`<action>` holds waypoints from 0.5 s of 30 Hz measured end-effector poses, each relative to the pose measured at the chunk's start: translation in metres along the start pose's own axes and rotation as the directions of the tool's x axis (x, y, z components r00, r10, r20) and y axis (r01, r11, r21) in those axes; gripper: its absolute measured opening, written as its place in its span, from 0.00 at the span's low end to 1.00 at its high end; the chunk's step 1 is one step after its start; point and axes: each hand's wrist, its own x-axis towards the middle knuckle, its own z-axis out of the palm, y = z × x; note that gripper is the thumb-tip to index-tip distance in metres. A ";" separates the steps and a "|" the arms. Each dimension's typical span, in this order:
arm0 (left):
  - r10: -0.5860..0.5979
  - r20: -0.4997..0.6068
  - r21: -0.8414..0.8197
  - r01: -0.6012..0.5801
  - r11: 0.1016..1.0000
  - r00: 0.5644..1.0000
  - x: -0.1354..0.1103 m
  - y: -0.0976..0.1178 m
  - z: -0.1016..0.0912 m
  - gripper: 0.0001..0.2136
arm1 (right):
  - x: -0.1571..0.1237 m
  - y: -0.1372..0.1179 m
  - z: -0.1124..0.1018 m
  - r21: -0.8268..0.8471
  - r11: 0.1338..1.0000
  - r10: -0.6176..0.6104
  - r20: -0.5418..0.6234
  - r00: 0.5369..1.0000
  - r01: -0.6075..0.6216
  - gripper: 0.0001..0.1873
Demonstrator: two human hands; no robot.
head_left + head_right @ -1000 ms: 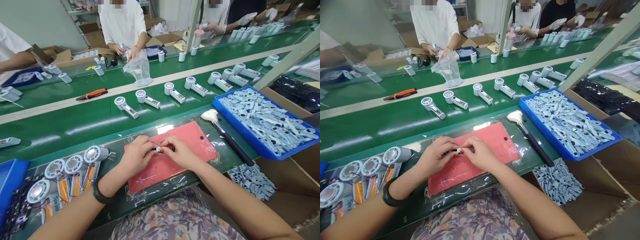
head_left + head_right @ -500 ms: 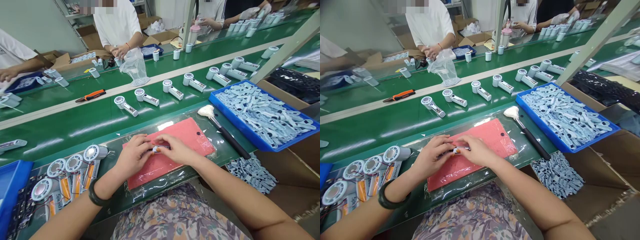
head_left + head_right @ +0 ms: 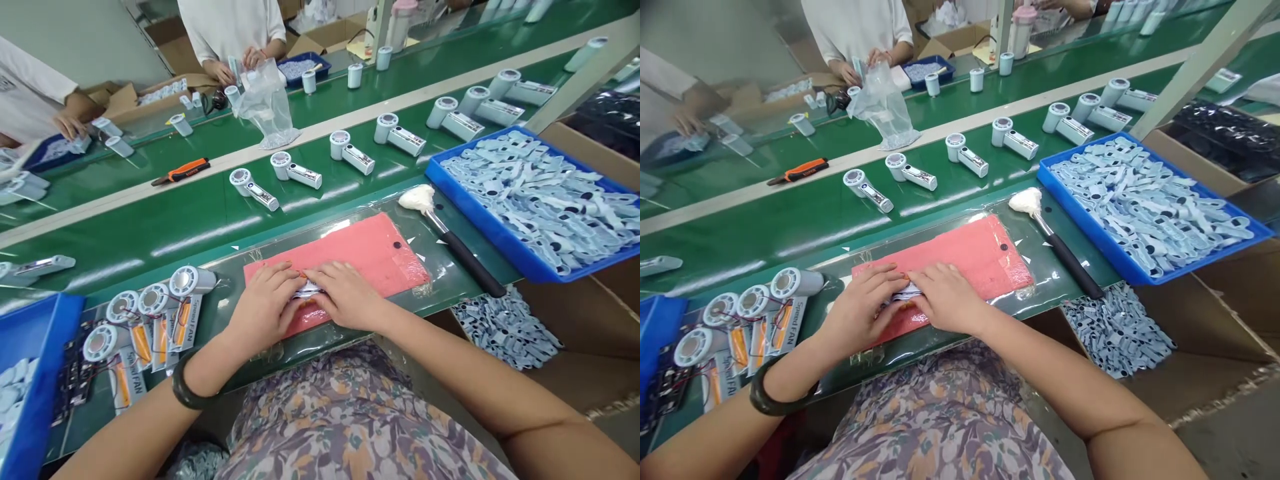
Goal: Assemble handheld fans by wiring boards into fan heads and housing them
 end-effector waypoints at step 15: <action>0.095 0.083 0.173 -0.108 0.979 0.992 0.011 -0.041 -0.027 0.16 | -0.014 0.010 -0.026 0.122 0.992 0.056 -0.133 0.989 -0.040 0.34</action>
